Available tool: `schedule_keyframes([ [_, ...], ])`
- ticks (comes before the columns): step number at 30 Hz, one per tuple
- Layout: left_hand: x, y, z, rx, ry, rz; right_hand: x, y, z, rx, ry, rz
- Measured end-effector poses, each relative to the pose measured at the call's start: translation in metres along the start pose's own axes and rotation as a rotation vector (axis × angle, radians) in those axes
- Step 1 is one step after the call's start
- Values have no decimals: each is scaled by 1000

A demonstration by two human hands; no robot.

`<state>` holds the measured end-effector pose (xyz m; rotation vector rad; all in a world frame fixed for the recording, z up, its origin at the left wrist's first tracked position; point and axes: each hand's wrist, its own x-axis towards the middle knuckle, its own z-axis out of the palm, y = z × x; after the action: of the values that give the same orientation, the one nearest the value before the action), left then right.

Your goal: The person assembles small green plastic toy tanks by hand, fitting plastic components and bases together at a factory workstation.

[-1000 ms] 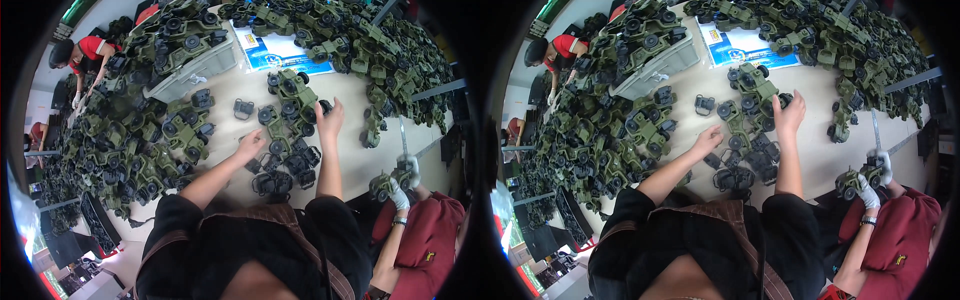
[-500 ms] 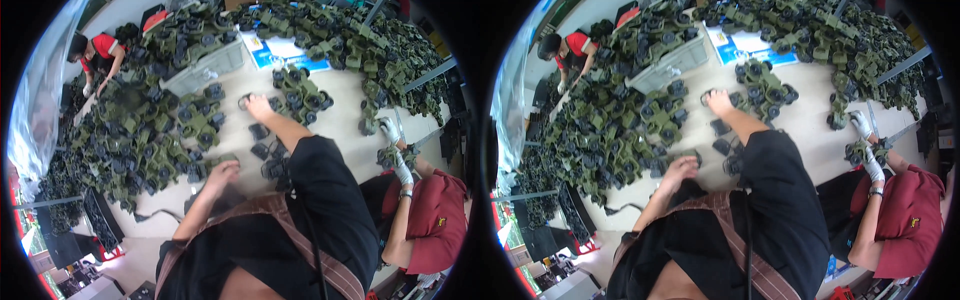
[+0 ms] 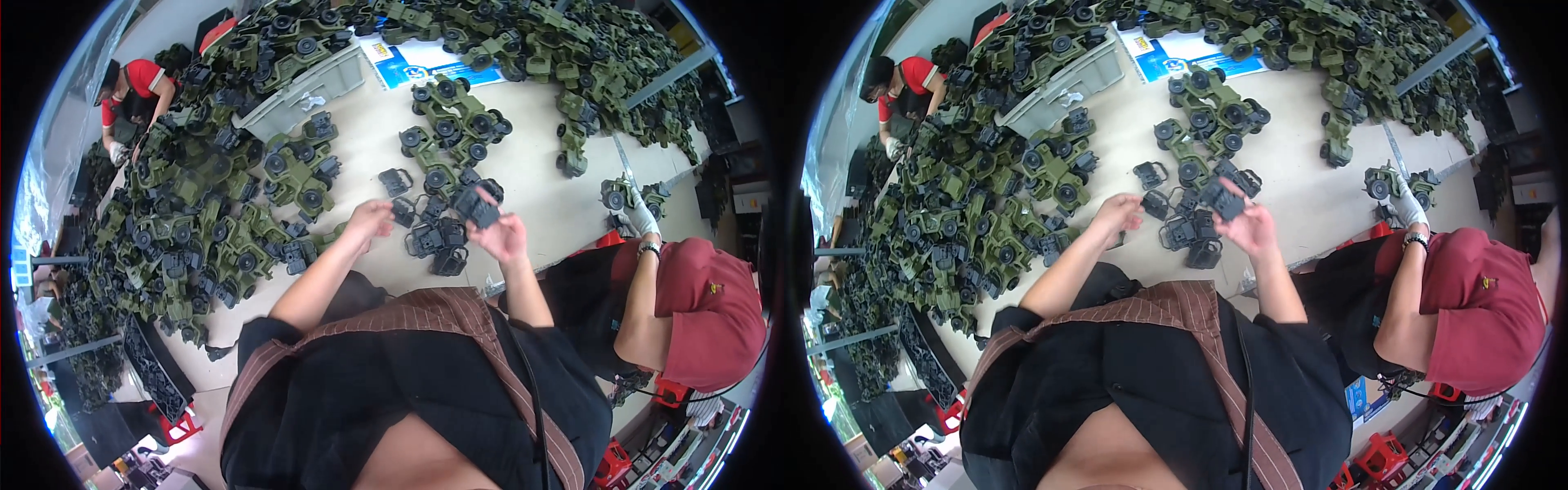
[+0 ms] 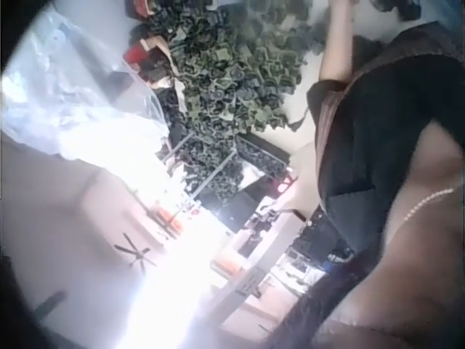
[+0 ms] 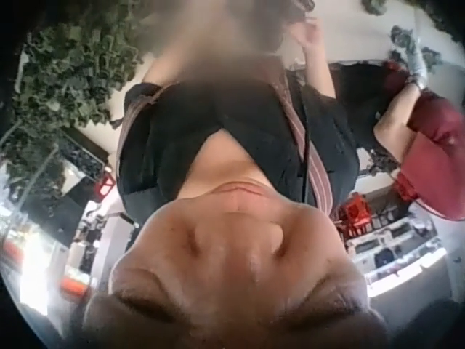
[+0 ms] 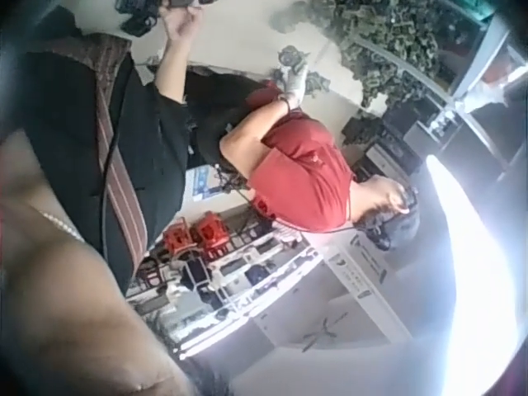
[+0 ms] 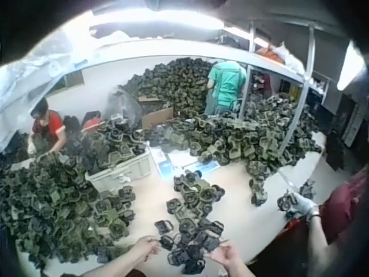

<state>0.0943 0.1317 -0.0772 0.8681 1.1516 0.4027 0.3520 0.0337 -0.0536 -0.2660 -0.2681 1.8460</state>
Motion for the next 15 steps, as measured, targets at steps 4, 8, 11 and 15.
schedule_keyframes([
  [4, 79, 21, 31, -95, 23, 31, -39, 12, -26, -173, 275, -71],
  [8, 140, 24, 64, 327, 343, 133, -48, 27, -21, -393, 506, 52],
  [11, 173, 1, 69, 159, 264, 136, -45, 40, -40, -319, 565, 4],
  [15, 143, 18, 79, -56, 66, -225, -34, 38, -32, -205, 458, -14],
])
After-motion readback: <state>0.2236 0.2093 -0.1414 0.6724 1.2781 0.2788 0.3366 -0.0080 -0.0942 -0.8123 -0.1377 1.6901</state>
